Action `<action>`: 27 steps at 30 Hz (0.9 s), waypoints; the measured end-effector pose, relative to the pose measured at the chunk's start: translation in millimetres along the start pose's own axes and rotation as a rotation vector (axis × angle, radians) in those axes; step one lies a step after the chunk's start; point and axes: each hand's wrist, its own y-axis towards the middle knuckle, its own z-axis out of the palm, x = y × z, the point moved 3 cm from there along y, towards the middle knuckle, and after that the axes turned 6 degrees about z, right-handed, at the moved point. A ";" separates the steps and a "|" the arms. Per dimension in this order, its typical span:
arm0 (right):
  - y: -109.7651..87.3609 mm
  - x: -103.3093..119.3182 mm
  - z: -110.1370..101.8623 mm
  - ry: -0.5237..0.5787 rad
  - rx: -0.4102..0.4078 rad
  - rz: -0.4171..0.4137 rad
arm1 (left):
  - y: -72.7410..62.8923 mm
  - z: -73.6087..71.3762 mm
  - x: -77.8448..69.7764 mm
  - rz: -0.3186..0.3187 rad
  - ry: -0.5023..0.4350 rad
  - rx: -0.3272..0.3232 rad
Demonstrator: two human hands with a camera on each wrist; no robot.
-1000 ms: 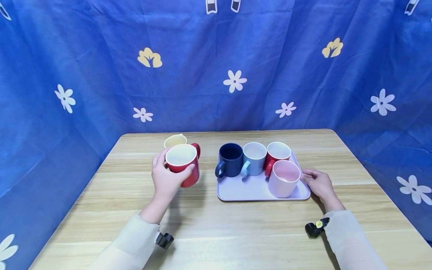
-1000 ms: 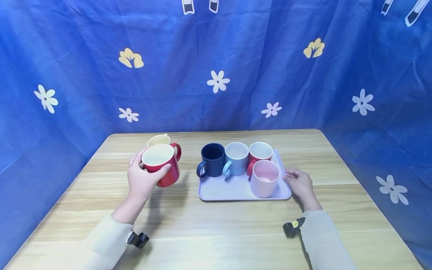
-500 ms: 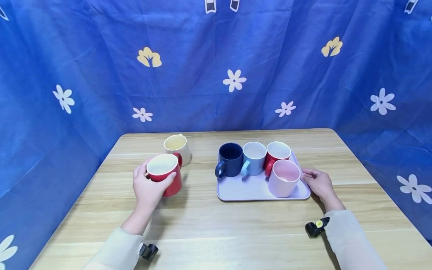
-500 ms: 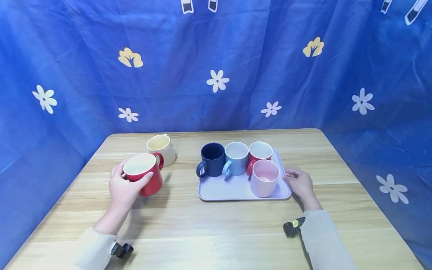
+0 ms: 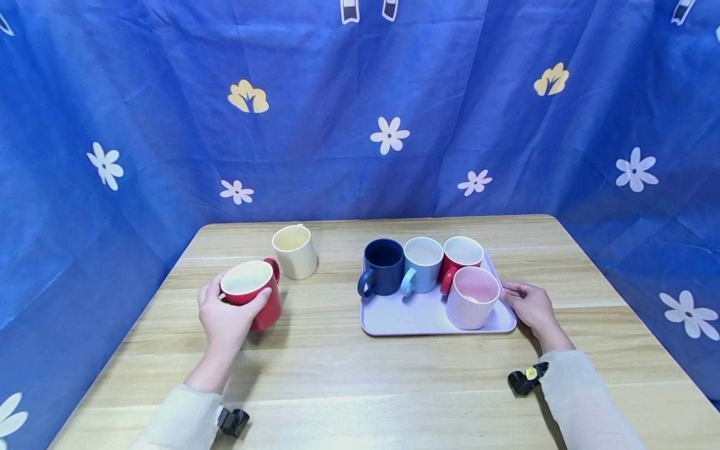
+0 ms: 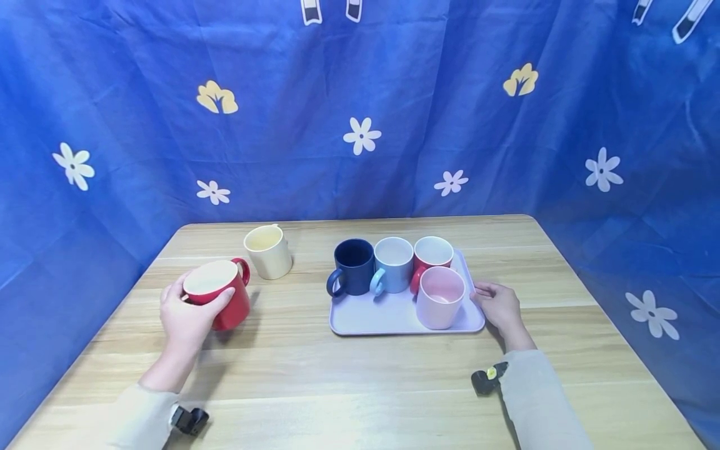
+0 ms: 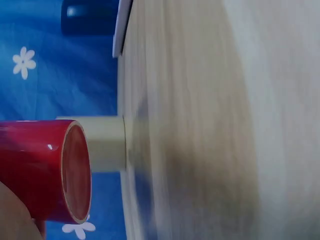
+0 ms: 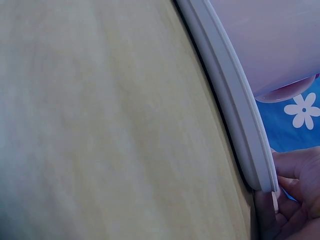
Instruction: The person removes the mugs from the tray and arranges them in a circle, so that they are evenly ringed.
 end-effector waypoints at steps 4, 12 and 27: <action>0.5 -0.3 0.4 0.007 0.001 -0.008 | 8.4 -2.0 7.8 -0.028 0.015 -0.024; 0.2 -0.3 0.1 -0.002 -0.001 -0.006 | 26.6 2.7 21.3 -0.065 0.018 -0.087; -0.7 0.4 0.2 0.018 -0.002 -0.023 | 53.8 17.2 33.8 -0.159 0.036 -0.153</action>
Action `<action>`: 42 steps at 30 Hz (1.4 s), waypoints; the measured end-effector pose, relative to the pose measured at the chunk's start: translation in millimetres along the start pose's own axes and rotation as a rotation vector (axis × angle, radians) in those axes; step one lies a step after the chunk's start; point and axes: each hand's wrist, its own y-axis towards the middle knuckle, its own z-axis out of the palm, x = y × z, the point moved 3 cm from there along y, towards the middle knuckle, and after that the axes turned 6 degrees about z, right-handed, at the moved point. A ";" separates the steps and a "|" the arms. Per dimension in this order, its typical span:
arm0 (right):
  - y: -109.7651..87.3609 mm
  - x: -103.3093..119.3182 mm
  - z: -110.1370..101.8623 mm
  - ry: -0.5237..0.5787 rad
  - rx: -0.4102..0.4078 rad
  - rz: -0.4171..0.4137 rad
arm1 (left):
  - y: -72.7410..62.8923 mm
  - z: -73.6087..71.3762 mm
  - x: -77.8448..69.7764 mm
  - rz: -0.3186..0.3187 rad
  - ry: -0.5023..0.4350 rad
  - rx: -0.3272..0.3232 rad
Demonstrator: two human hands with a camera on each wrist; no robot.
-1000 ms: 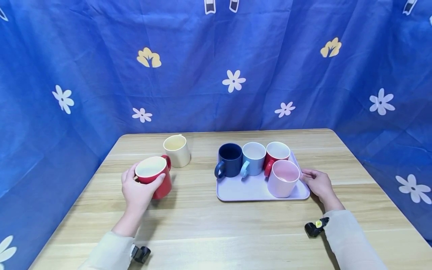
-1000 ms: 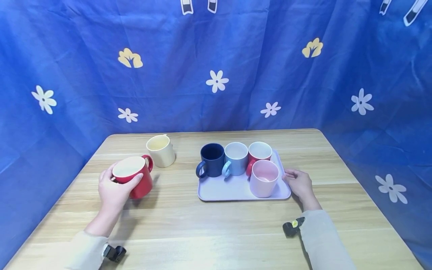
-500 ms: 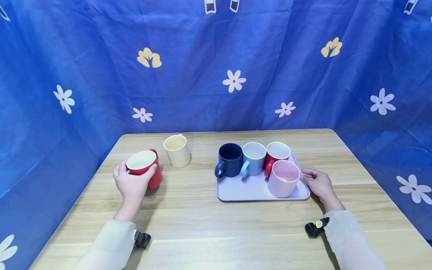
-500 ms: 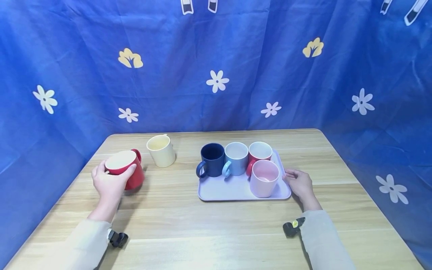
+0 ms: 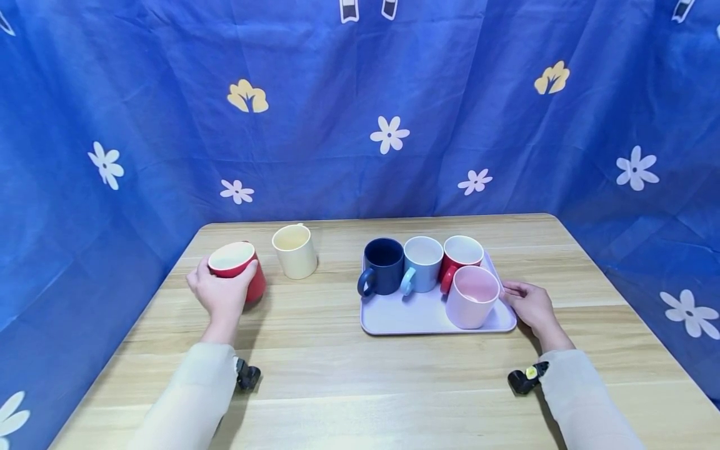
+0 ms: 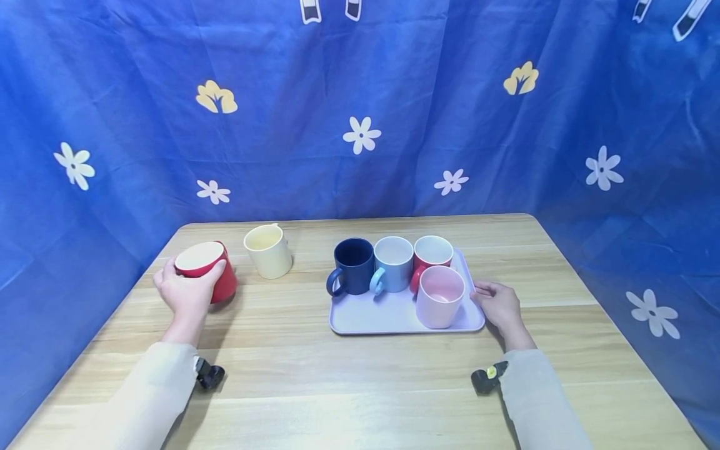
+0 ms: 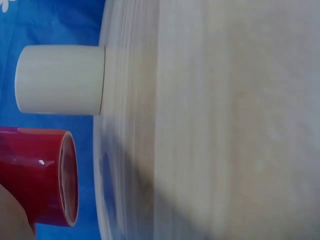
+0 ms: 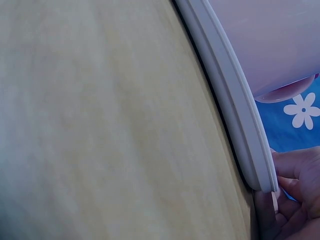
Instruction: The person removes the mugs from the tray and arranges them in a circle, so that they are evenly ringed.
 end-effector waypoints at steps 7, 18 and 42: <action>-0.3 -1.4 -0.5 -0.010 0.005 0.011 | 11.6 12.7 7.7 -0.047 0.002 -0.048; 0.7 -1.2 0.5 0.007 -0.003 -0.004 | 11.2 25.2 7.0 -0.099 -0.013 -0.089; 2.4 -2.6 0.5 0.025 -0.011 -0.013 | 3.9 43.6 11.2 -0.131 -0.037 -0.082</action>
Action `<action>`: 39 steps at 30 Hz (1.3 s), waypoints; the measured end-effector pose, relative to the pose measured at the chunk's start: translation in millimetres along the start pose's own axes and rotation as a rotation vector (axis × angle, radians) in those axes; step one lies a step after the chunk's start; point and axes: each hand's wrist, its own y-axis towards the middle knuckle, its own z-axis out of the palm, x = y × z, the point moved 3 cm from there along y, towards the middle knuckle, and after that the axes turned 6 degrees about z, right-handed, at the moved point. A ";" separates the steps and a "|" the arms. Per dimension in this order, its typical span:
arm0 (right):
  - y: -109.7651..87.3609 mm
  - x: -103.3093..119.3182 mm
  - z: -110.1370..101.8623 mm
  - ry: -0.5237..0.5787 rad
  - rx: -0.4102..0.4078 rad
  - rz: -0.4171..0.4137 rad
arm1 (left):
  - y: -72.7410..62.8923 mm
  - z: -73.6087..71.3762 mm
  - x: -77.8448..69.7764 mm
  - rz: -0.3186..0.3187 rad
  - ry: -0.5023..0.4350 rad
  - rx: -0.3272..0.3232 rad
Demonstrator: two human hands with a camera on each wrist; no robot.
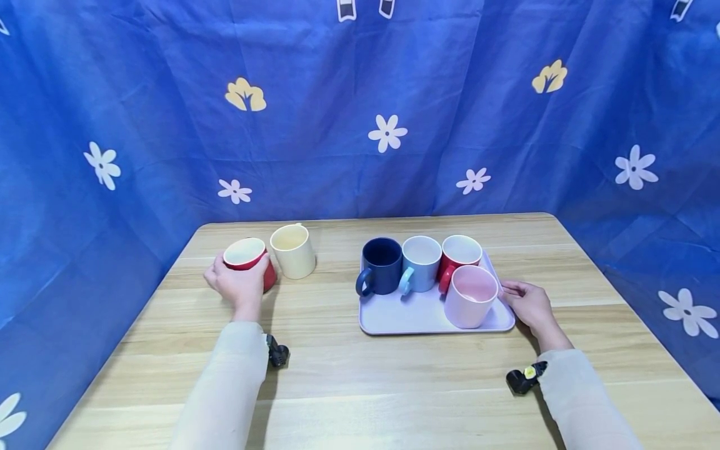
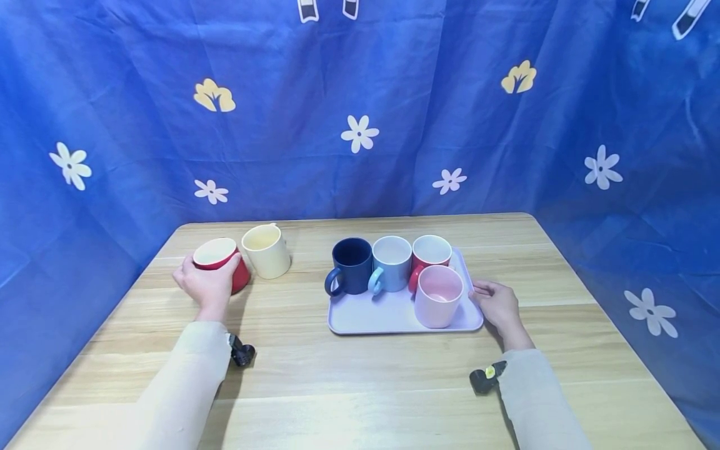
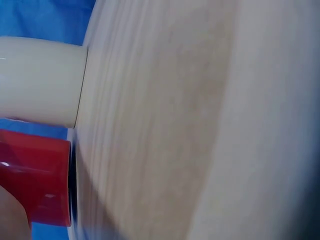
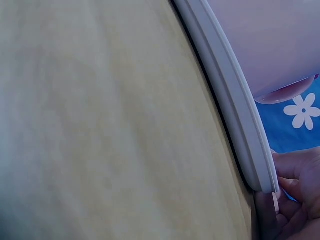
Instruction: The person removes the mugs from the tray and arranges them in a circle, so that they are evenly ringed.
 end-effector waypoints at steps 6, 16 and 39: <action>-1.4 1.4 -0.5 -0.017 0.003 0.013 | -3.0 1.2 0.8 -0.003 -0.008 0.008; -1.8 1.9 -0.1 -0.017 -0.003 -0.002 | -7.4 2.2 -0.5 -0.012 -0.009 0.005; -1.0 2.6 0.2 -0.018 0.003 0.028 | -10.0 7.5 -1.2 0.018 0.004 -0.003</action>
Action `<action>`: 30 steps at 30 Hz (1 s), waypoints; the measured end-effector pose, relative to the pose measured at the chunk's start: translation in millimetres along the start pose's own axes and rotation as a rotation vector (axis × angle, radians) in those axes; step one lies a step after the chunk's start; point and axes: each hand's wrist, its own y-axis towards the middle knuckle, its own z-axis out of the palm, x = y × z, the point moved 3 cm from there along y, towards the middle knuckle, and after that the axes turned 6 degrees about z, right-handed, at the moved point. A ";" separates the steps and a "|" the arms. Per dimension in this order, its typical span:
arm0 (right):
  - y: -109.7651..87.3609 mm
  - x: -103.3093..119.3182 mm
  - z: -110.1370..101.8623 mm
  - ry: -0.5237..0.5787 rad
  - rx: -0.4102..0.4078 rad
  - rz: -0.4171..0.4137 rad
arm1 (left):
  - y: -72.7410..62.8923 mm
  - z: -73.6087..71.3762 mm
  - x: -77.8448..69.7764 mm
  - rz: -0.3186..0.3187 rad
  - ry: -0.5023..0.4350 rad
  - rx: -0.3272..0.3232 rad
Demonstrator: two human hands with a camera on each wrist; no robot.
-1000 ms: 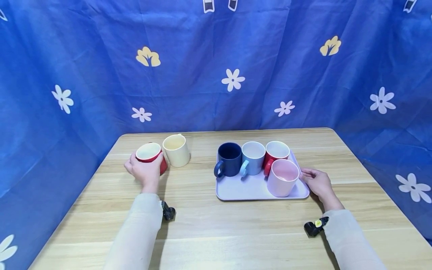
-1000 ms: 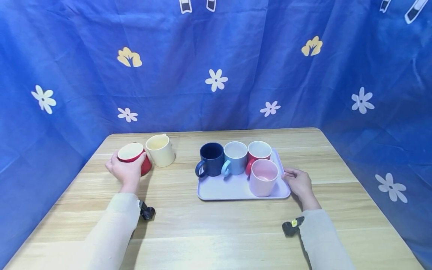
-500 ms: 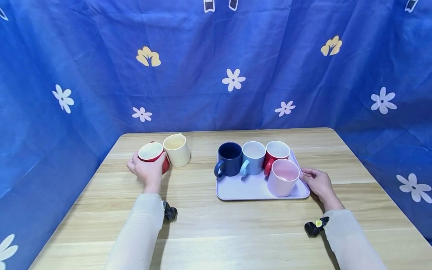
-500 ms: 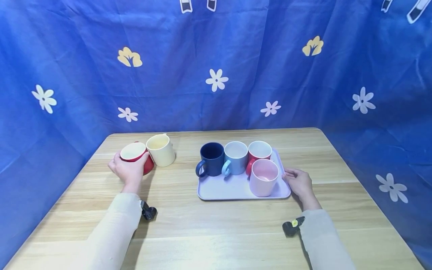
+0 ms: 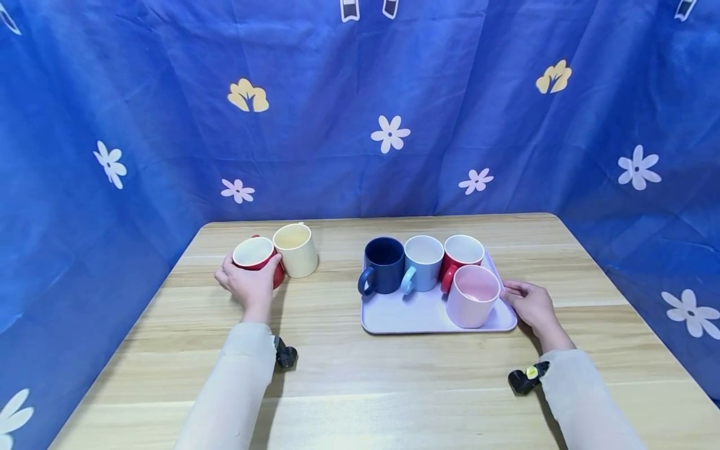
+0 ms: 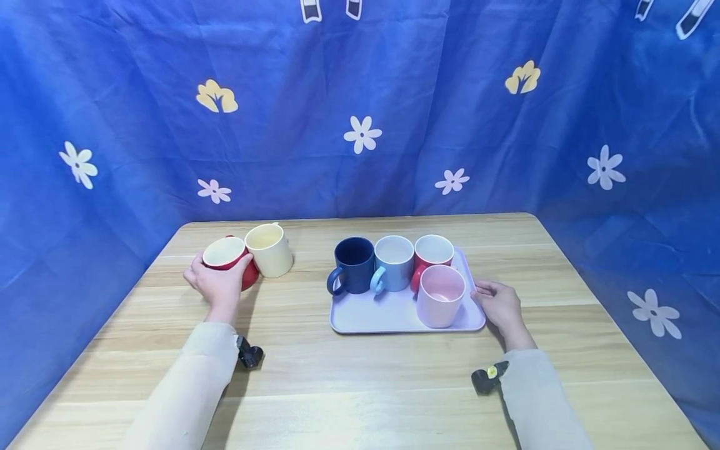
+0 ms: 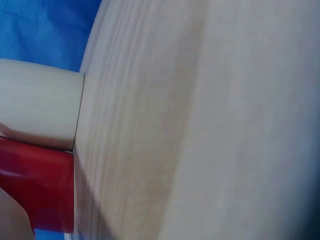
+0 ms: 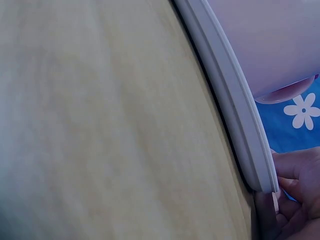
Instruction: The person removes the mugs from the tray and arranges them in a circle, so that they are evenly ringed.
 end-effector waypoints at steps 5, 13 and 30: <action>-0.1 -1.0 -0.4 -0.010 0.003 0.001 | -3.5 1.3 -0.1 0.016 -0.022 -0.015; 0.1 -0.9 -0.9 -0.019 0.005 0.001 | -12.2 2.4 -4.3 -0.001 -0.066 -0.096; -0.8 1.1 -1.4 -0.040 0.000 0.000 | -45.4 3.7 -21.9 0.063 -0.195 -0.231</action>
